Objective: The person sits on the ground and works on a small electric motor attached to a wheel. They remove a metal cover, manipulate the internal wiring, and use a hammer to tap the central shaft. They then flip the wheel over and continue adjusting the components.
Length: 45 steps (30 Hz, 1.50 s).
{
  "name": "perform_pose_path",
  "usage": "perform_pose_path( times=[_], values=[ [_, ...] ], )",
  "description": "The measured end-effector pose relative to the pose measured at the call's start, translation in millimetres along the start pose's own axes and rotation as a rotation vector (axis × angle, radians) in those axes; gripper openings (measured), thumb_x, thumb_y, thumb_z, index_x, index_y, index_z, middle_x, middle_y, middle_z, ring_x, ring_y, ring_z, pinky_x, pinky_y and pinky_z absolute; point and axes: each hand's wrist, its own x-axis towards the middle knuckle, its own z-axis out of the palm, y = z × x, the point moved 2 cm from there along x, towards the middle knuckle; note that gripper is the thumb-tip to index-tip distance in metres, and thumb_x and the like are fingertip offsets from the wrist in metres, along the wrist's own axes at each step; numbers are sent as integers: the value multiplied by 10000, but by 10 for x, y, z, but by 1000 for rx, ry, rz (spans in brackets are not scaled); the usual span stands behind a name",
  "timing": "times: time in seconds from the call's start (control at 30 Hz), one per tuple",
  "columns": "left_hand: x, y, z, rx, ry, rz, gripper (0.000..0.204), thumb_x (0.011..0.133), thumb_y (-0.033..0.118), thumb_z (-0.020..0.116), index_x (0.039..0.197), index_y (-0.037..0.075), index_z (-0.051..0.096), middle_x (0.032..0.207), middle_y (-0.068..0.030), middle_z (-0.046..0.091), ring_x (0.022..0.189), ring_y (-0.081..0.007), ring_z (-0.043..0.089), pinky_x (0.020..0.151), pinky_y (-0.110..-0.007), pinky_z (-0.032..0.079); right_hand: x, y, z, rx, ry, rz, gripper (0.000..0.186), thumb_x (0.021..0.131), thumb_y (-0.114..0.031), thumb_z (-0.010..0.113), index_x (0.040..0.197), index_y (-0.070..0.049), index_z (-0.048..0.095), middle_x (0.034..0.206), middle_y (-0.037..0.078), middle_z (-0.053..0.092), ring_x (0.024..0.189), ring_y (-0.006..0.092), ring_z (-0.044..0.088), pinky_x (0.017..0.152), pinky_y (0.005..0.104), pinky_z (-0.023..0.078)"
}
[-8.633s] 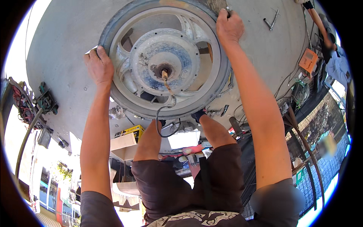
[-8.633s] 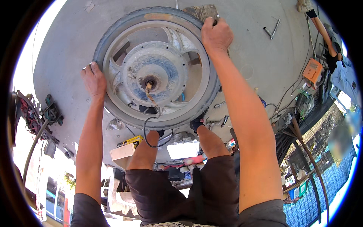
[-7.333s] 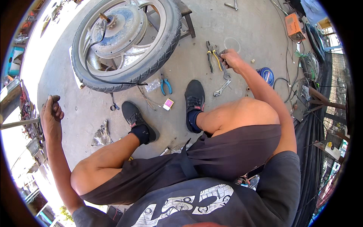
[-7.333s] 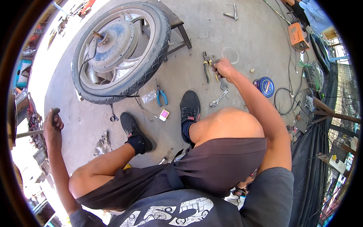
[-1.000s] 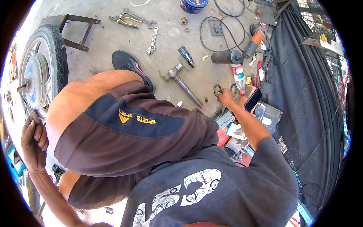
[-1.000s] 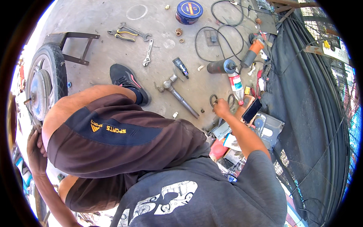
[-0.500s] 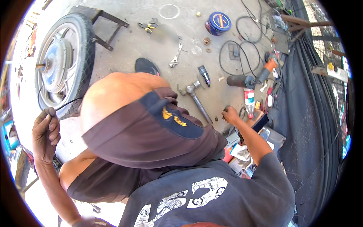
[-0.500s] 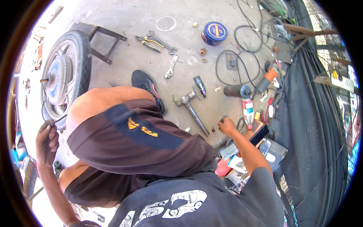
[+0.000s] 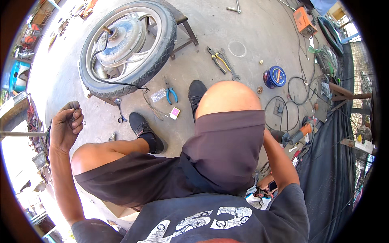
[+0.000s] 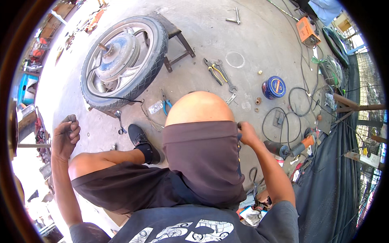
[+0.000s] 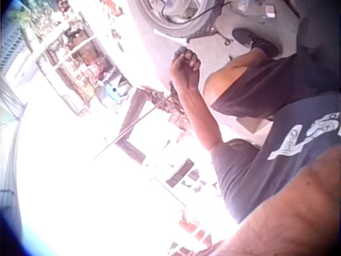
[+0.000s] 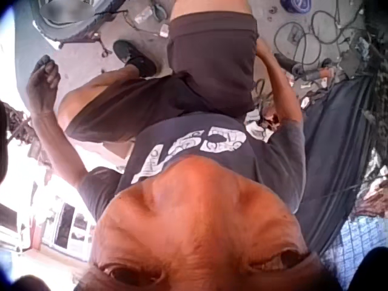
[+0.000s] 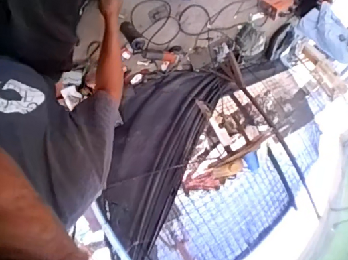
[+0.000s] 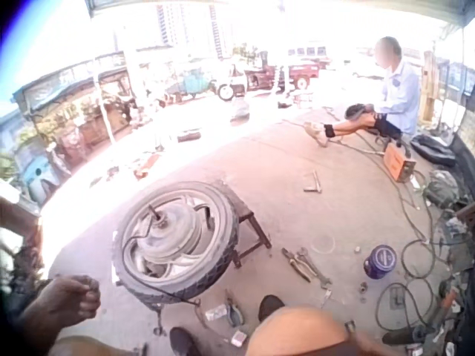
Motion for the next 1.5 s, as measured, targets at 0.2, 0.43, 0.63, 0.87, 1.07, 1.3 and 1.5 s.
perform_pose_path(
  times=[0.2,0.43,0.63,0.87,1.07,1.3,1.5],
  values=[
    [-256,-408,-780,-213,165,-6,175,927,89,514,1081,31,573,778,-24,504,603,-111,428,448,-227,319,598,-1403,-925,42,116,-347,285,887,-217,671,994,43,716,845,228,727,784,323,725,701,428,537],
    [-594,-1247,-1240,-463,434,-73,94,938,102,545,997,37,579,703,6,464,581,-118,401,518,-236,356,849,-3137,-1676,-110,-31,-407,283,984,-242,597,1032,32,648,781,72,646,643,114,606,542,285,487],
    [-1120,-2077,-1278,-515,487,-242,117,991,175,483,949,79,534,718,24,432,597,-93,342,502,-246,278,750,-4078,-1465,-581,-415,-262,319,977,-223,622,829,59,643,667,93,647,515,160,627,472,310,505],
    [-1375,-3241,-1083,-829,425,-312,174,1027,227,475,951,86,542,686,40,397,573,-91,338,472,-242,249,728,-3885,-757,-622,-716,-302,216,947,-133,652,889,75,652,687,100,658,556,161,649,500,317,518],
    [-1219,-3779,-743,-780,479,-402,332,1088,349,432,904,89,526,636,48,355,523,-85,307,450,-248,233,722,-3895,-588,-656,-713,-309,199,939,-115,648,906,81,638,689,102,647,557,156,634,514,328,511],
    [-470,-4238,-853,-324,587,-383,337,1060,314,487,937,29,620,634,26,419,468,-88,329,410,-283,223,712,-3951,-505,-793,-696,-419,223,910,-149,672,922,73,663,759,179,690,662,281,684,628,399,539],
    [-7,-4396,-1143,362,898,-369,418,981,311,570,1036,-95,658,1020,-319,685,1006,-439,673,867,-480,507,664,-4070,-520,-1017,-558,-607,282,891,-225,698,953,50,706,890,271,701,893,444,673,816,507,524]
  ],
)
